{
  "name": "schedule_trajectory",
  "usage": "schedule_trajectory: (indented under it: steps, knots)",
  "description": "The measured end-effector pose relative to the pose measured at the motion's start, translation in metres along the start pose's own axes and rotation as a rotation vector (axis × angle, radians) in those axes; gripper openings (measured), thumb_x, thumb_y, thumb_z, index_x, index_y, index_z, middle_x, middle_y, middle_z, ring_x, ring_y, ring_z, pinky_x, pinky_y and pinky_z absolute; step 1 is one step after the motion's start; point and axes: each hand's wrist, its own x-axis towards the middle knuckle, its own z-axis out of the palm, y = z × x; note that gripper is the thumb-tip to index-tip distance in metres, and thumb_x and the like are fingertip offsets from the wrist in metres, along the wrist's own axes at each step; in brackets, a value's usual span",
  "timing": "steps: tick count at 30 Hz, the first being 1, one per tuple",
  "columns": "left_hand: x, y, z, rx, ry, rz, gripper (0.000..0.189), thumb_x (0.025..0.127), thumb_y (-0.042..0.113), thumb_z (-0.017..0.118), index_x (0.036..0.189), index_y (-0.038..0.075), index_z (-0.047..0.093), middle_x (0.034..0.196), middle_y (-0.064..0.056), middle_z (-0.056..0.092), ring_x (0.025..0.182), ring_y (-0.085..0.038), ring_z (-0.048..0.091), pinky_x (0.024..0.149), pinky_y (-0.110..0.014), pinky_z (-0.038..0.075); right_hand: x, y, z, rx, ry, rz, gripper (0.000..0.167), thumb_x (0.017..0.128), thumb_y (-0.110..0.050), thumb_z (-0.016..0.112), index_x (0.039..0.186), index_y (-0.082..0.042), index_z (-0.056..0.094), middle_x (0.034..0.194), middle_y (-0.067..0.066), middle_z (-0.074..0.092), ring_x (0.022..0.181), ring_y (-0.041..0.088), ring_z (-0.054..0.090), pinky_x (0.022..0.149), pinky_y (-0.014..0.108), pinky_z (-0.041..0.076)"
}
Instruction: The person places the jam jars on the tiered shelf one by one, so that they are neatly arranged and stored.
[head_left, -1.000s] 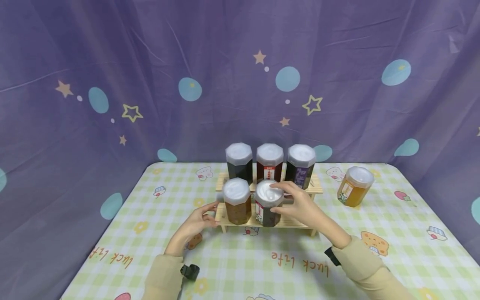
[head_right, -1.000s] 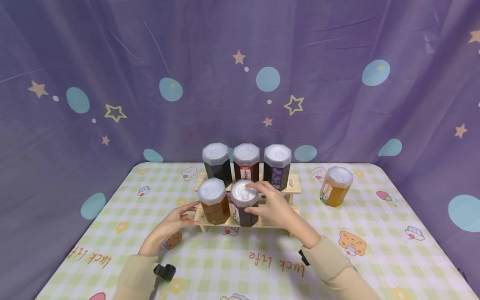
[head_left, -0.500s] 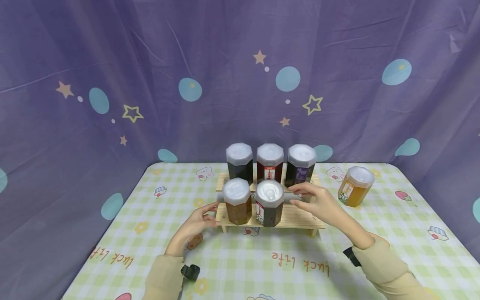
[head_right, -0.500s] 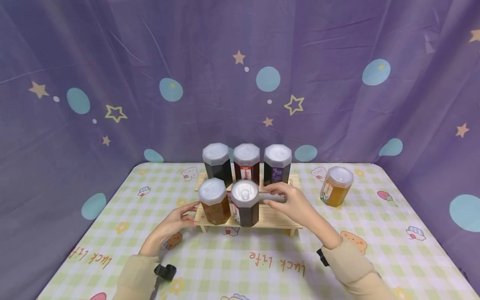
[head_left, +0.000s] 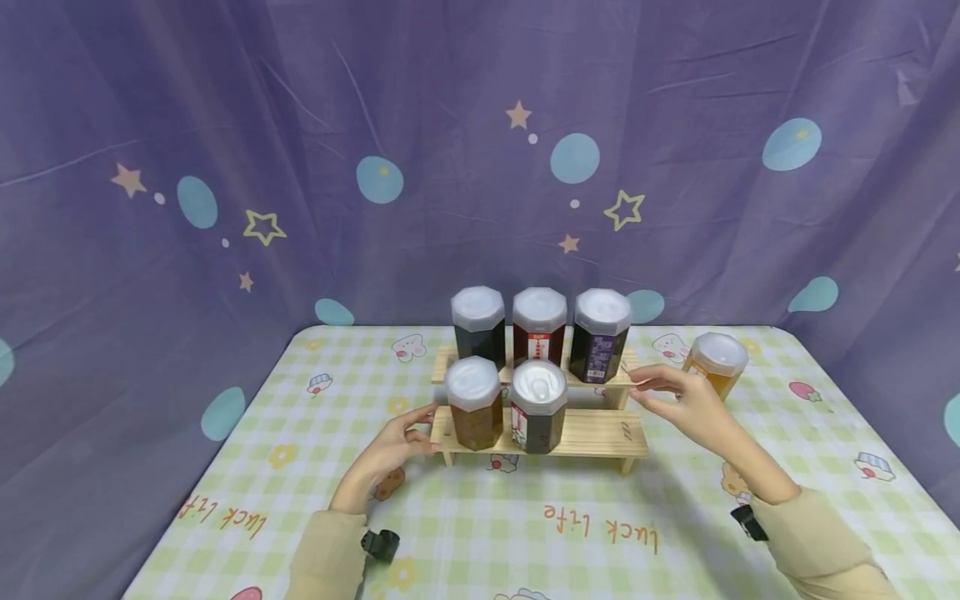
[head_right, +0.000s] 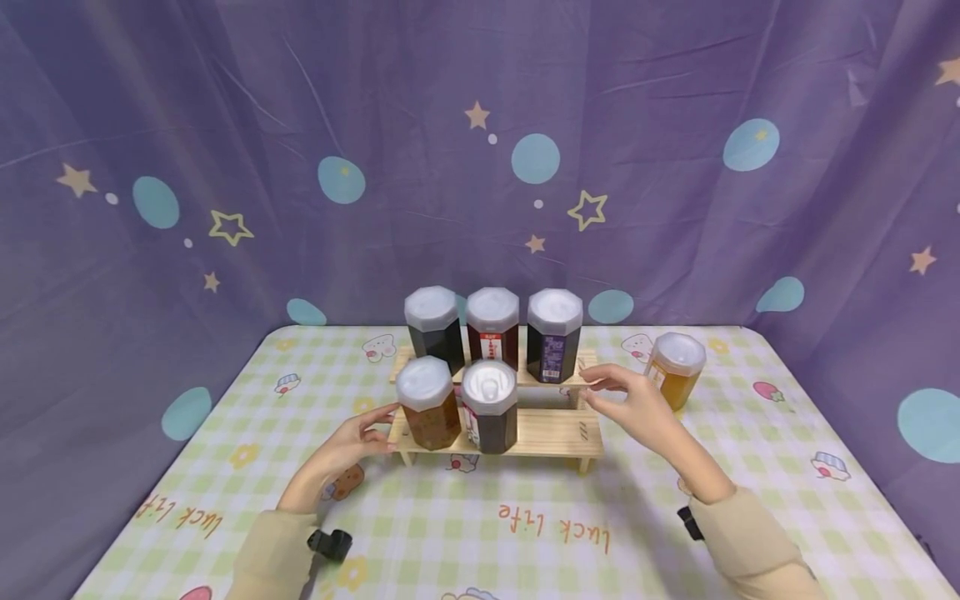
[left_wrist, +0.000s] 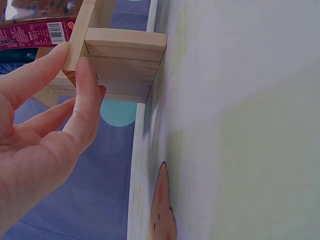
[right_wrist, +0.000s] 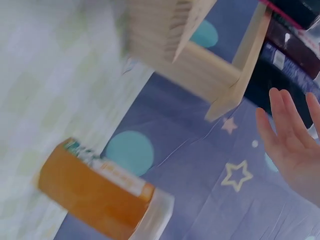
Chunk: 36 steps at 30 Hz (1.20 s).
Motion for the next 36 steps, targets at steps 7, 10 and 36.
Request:
schedule_trajectory:
  steps: [7, 10, 36]
  knots:
    - [-0.001, 0.001, 0.0, 0.003, 0.0, 0.002, 0.063, 0.082, -0.002, 0.057, 0.137, -0.004, 0.026, 0.127, -0.027, 0.033, 0.082, -0.017, 0.057, 0.075, -0.035, 0.049, -0.007, 0.017, -0.015, -0.057, 0.051, 0.087, 0.021, 0.08, -0.01, 0.065, 0.1, -0.005, 0.063, 0.094, 0.009, 0.064, 0.083, 0.011, 0.06, 0.068, 0.019, 0.049]
    - [-0.001, 0.001, 0.0, 0.002, 0.001, 0.001, 0.063, 0.082, -0.003, 0.056, 0.137, -0.004, 0.026, 0.127, -0.028, 0.033, 0.081, -0.017, 0.057, 0.076, -0.036, 0.048, -0.009, 0.023, -0.022, -0.061, 0.051, 0.125, 0.02, 0.082, -0.012, 0.063, 0.1, -0.005, 0.063, 0.094, 0.011, 0.064, 0.08, 0.002, 0.059, 0.064, 0.02, 0.049]
    - [-0.001, 0.003, 0.001, 0.002, 0.008, 0.003, 0.064, 0.081, -0.003, 0.057, 0.137, -0.005, 0.025, 0.126, -0.028, 0.034, 0.082, -0.018, 0.058, 0.077, -0.041, 0.048, -0.015, 0.065, -0.062, -0.147, 0.174, 0.217, 0.026, 0.082, -0.008, 0.06, 0.106, 0.003, 0.06, 0.106, 0.021, 0.056, 0.085, -0.016, 0.041, 0.072, 0.002, 0.034]
